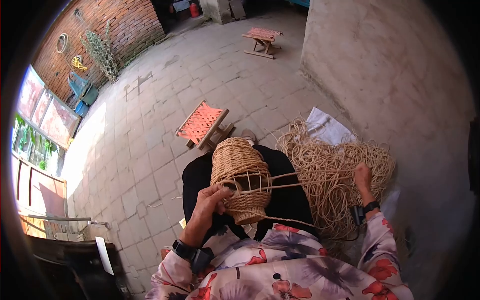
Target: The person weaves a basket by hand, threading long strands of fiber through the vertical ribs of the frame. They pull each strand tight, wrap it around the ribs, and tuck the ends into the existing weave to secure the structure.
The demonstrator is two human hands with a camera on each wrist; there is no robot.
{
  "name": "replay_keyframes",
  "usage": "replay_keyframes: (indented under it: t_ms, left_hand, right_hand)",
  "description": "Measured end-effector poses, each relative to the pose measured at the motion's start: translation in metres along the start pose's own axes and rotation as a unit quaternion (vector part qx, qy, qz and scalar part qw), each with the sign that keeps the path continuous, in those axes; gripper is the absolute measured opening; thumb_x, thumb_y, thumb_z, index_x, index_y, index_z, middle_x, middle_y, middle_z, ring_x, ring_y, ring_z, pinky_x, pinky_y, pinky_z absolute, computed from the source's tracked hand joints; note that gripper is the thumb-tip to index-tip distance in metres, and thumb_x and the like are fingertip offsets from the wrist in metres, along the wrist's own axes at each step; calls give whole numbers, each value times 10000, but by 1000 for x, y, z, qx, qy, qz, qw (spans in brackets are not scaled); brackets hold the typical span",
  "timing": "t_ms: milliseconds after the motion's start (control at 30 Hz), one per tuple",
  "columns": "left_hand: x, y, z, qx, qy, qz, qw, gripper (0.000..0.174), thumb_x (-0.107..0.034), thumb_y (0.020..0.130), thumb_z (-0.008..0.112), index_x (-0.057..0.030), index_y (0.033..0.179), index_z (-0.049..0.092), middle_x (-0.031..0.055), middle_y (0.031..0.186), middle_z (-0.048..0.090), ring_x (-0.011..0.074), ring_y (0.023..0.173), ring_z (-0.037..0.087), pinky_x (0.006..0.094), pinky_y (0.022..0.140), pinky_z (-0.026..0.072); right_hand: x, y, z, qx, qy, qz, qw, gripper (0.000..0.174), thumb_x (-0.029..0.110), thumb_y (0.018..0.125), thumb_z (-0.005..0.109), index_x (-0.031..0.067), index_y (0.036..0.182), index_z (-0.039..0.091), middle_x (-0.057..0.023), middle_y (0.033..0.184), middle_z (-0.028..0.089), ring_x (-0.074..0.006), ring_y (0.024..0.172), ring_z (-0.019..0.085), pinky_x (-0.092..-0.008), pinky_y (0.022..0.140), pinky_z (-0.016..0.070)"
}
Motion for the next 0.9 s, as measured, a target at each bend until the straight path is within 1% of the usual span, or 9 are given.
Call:
replay_keyframes:
  t_ms: [33,133,267,367,433,533,767,833,900]
  left_hand:
    - [1,0,-1,-2,6,3,1000,198,-228,881,599,-46,813,640,-22,662,584,36,470,459,171,445,354]
    - [2,2,0,-2,5,20,1000,228,-248,897,581,-54,801,654,-45,568,528,32,448,454,179,436,354]
    - [1,0,1,9,31,25,999,242,-263,895,570,-55,806,652,-50,561,517,25,440,431,174,433,331]
    - [2,0,3,13,21,33,999,253,-274,892,562,-53,807,650,-55,555,508,24,436,413,174,430,312]
    - [3,-1,3,-2,-3,35,999,232,-261,877,579,-55,784,633,-39,578,524,39,445,420,188,441,304]
    - [4,-2,4,-2,-1,31,1000,238,-260,880,570,-50,789,636,-32,602,545,42,439,417,192,440,317]
    - [0,-7,7,-2,45,25,999,255,-264,882,602,-30,789,645,-14,614,556,69,458,483,215,454,385]
    - [-13,-14,1,-148,286,104,941,220,-224,860,635,-8,821,641,37,632,584,126,497,542,267,500,440]
    - [-32,-22,6,-202,361,227,882,187,-192,849,641,-5,844,639,65,647,601,140,513,555,284,513,450]
  right_hand:
    - [-53,7,-11,23,-122,152,981,79,43,856,521,0,791,537,-186,688,560,-336,641,585,-435,576,463]
    - [-105,-5,-26,17,-135,165,977,77,62,854,542,-15,859,551,-208,765,579,-355,712,596,-463,615,472]
    - [80,-24,-23,69,104,-46,991,203,79,791,617,17,984,616,-125,910,631,-295,829,619,-378,744,500]
    - [244,-69,-50,261,370,-115,884,232,121,828,621,10,1031,607,-126,945,660,-226,857,647,-330,750,505]
    - [293,-95,-56,215,335,-307,865,301,231,869,621,32,1089,571,-148,923,637,-295,857,635,-353,748,502]
    - [302,-102,-58,351,326,-290,828,247,258,898,581,21,953,623,-114,849,640,-244,778,634,-325,700,492]
    - [227,-85,-22,339,307,-191,868,182,190,872,591,17,869,645,-82,716,613,-152,685,591,-303,636,468]
    - [235,-86,-45,82,266,-291,915,187,201,862,612,33,941,638,-91,721,592,-169,650,595,-331,612,472]
    - [236,-85,-56,71,282,-263,920,200,213,866,620,31,948,634,-95,736,595,-169,641,602,-321,600,482]
Point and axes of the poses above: each hand's wrist, its own y-axis towards the middle knuckle, its own z-axis out of the palm, x = y × z, the point moved 4 cm from there along y, towards the middle knuckle
